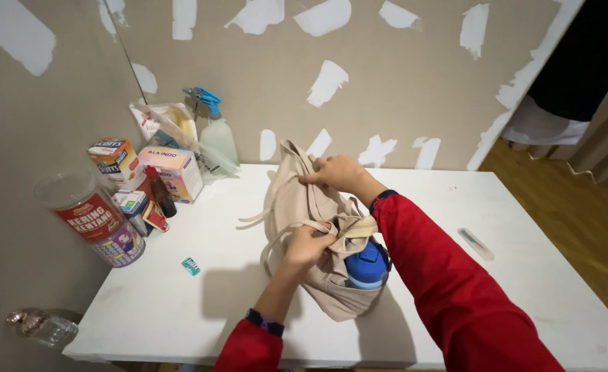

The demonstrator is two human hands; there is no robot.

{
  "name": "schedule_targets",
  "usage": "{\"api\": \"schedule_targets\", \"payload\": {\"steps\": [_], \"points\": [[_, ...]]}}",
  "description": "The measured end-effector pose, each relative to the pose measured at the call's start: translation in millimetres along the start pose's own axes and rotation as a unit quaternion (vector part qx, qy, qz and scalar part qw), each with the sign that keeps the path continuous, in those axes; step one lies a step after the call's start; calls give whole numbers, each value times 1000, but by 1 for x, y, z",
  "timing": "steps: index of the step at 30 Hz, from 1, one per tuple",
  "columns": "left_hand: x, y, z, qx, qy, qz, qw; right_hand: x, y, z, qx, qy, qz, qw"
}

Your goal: The person packs a beige handbag with daily essentials including a water bottle, wipes, and several bottles of lotion and sunscreen. They place items into the main compartment and side pockets, then remove them again, organizing the contents on the table.

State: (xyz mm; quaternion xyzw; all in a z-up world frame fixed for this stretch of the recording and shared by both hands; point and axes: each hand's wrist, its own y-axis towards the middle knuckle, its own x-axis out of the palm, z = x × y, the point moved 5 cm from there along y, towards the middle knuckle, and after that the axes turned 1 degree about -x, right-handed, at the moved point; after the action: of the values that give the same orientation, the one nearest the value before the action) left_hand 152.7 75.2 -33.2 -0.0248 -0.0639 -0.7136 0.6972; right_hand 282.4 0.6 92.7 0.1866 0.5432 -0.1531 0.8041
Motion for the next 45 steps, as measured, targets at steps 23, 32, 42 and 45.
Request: {"api": "schedule_targets", "payload": {"steps": [23, 32, 42, 45], "points": [[-84, 89, 142, 103, 466, 143, 867, -42, -140, 55, 211, 53, 97, 971], [21, -4, 150, 446, 610, 69, 652, -16, -189, 32, 248, 189, 220, 924], [21, -24, 141, 383, 572, 33, 725, 94, -300, 51, 493, 620, 82, 605], [3, 4, 136, 261, 527, 1, 809, 111, -301, 54, 463, 656, 91, 589]]}}
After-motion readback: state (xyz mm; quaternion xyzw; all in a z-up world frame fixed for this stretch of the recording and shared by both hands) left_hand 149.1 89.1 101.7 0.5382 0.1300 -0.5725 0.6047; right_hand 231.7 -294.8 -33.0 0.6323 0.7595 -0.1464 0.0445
